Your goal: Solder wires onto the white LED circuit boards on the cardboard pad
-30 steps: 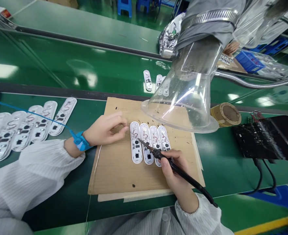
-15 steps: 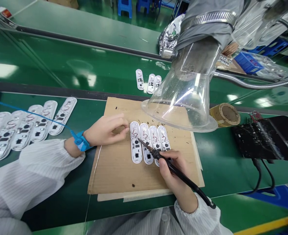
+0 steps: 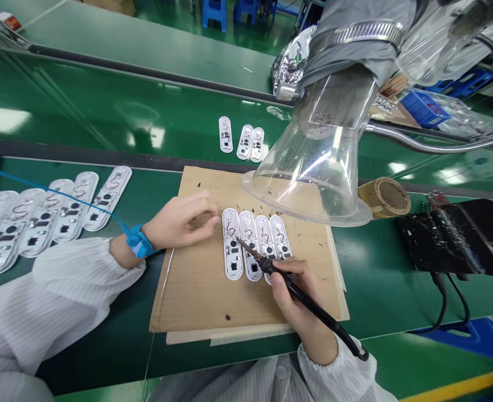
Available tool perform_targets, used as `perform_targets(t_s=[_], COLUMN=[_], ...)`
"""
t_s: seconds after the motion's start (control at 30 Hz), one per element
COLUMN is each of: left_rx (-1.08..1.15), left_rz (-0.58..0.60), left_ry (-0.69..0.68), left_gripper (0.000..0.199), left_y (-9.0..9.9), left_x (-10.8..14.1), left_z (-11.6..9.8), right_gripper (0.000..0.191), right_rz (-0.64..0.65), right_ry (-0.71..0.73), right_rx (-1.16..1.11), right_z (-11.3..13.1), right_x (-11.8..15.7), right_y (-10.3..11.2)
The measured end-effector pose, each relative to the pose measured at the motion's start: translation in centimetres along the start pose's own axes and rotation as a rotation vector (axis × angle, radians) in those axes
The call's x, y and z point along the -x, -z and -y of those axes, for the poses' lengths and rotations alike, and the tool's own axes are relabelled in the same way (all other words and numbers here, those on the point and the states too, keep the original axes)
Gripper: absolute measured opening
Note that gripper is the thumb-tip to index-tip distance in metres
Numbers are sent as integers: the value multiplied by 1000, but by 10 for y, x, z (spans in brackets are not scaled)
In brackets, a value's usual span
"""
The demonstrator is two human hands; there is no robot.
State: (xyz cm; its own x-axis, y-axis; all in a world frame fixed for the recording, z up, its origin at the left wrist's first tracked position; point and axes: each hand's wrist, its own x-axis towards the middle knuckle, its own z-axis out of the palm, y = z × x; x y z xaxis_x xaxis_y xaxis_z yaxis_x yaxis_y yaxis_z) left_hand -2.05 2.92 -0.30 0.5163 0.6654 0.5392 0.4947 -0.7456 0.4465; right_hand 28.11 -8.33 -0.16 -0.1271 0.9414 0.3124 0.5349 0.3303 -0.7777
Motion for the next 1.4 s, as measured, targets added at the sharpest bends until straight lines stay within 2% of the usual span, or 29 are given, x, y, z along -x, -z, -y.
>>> perform_targets(t_s=[0.17, 0.33, 0.67, 1.03, 1.27, 1.4], left_rx=[28, 17, -14, 25, 13, 13], left_rz=[30, 7, 8, 31, -15, -20], left_ry=[54, -3, -47, -69, -84, -90], left_gripper=[11, 12, 11, 10, 10, 11], left_y=[1, 2, 1, 0, -1, -1], left_x=[0, -1, -2, -2, -1, -1], left_z=[0, -1, 0, 1, 2, 1], right_gripper=[5, 7, 12, 13, 14, 15], right_rz=[-49, 17, 67, 51, 57, 53], right_ry=[19, 2, 70, 159, 212, 193], right_rx=[-46, -39, -14, 26, 61, 29], right_z=[-2, 1, -2, -4, -2, -4], right_x=[1, -1, -3, -6, -8, -7], right_y=[0, 1, -2, -5, -5, -5])
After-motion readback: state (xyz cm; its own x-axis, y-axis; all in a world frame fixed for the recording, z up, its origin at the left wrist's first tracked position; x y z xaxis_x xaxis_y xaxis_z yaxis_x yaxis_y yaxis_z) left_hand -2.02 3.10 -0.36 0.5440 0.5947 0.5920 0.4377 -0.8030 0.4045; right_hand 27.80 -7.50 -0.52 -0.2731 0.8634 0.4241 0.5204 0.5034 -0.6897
